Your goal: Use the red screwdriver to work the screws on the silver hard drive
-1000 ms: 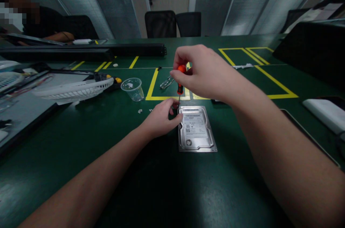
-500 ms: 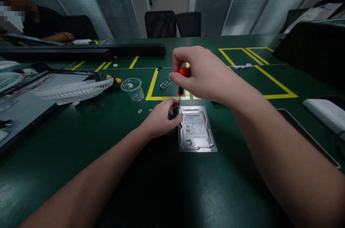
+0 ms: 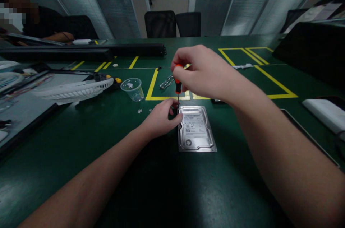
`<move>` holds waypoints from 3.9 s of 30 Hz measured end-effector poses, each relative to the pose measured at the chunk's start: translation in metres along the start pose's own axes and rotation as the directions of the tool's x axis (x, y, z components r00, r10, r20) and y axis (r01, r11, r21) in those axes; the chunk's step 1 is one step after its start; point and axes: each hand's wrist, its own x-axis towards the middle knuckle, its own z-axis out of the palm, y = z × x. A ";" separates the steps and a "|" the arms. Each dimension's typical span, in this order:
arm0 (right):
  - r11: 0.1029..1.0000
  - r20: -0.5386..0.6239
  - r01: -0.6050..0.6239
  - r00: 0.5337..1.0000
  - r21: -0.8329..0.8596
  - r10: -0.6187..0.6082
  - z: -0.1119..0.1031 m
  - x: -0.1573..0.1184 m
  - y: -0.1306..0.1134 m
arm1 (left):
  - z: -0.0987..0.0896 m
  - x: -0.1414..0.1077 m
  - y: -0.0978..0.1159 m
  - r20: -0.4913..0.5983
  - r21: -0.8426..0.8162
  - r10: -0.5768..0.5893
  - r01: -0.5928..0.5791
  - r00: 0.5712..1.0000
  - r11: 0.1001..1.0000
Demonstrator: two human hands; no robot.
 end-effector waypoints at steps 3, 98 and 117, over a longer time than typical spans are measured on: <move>1.000 -0.018 -0.029 0.999 -0.002 0.029 0.000 0.000 0.002 | 0.000 0.000 0.000 0.003 0.007 0.000 0.000 1.000 1.000; 0.999 -0.036 0.046 0.998 -0.013 -0.046 0.000 -0.001 -0.002 | -0.001 0.000 0.002 -0.001 -0.006 0.005 -0.005 1.000 1.000; 0.994 -0.058 0.025 0.998 -0.106 -0.031 -0.001 0.000 0.003 | -0.001 -0.001 -0.001 0.010 0.015 -0.004 0.004 1.000 1.000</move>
